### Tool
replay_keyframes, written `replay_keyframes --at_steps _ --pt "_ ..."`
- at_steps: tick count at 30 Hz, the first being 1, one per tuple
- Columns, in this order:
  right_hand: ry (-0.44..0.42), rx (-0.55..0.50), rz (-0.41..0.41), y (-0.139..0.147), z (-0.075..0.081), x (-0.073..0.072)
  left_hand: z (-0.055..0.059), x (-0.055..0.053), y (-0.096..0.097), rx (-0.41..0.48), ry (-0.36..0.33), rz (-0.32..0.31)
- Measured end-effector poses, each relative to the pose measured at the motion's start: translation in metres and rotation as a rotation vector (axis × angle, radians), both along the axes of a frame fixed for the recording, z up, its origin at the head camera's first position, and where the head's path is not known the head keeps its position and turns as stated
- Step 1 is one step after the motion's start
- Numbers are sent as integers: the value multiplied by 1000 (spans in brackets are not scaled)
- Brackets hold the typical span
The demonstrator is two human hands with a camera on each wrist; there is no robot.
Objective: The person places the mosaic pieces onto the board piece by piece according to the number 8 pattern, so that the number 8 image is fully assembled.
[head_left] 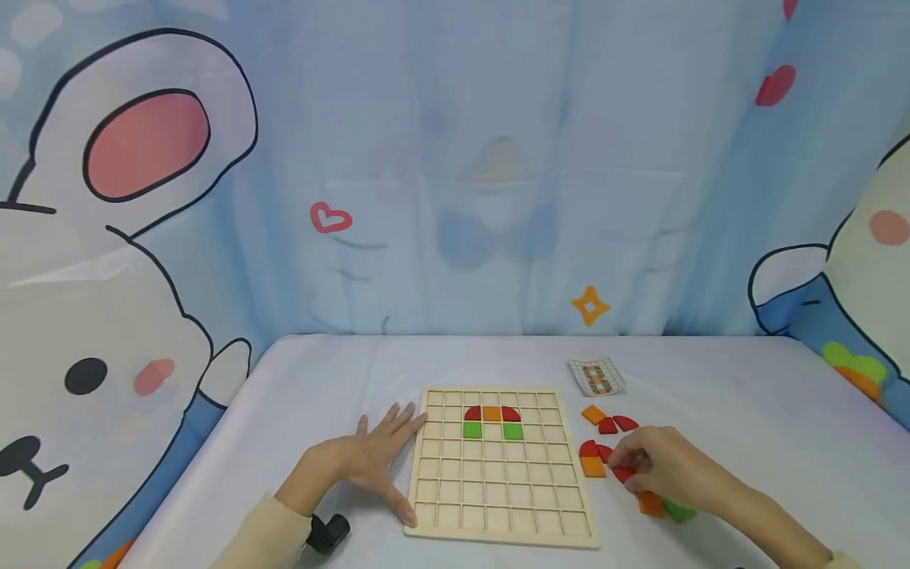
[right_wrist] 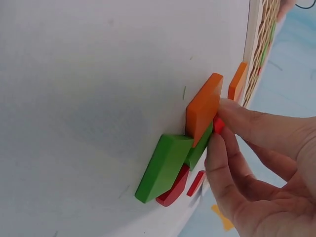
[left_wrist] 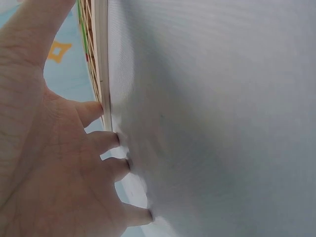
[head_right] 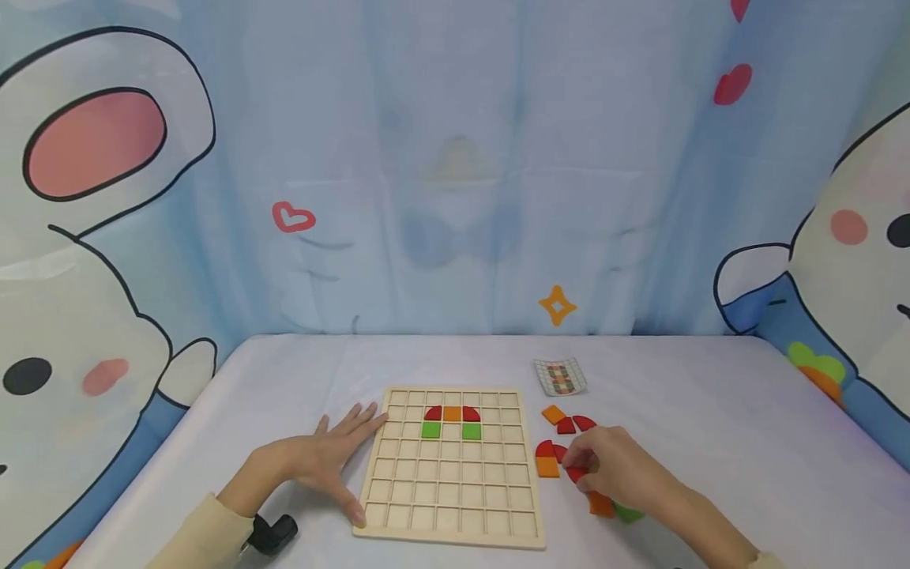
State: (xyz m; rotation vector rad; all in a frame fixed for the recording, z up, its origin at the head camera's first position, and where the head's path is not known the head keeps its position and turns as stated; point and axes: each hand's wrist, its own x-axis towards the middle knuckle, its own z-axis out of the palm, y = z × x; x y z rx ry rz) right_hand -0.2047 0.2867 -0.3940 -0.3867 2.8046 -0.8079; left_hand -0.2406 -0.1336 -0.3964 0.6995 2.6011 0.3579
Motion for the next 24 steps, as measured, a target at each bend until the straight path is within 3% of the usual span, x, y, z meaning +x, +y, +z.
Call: replay_keyframes --at_steps 7,15,24 --pt "5 -7 -2 3 0 -1 -1 0 2 -7 10 -4" --pt "13 -70 128 11 -3 0 -1 0 2 -1 10 -13" --pt "80 -78 157 11 -3 2 2 2 3 -11 13 -2"
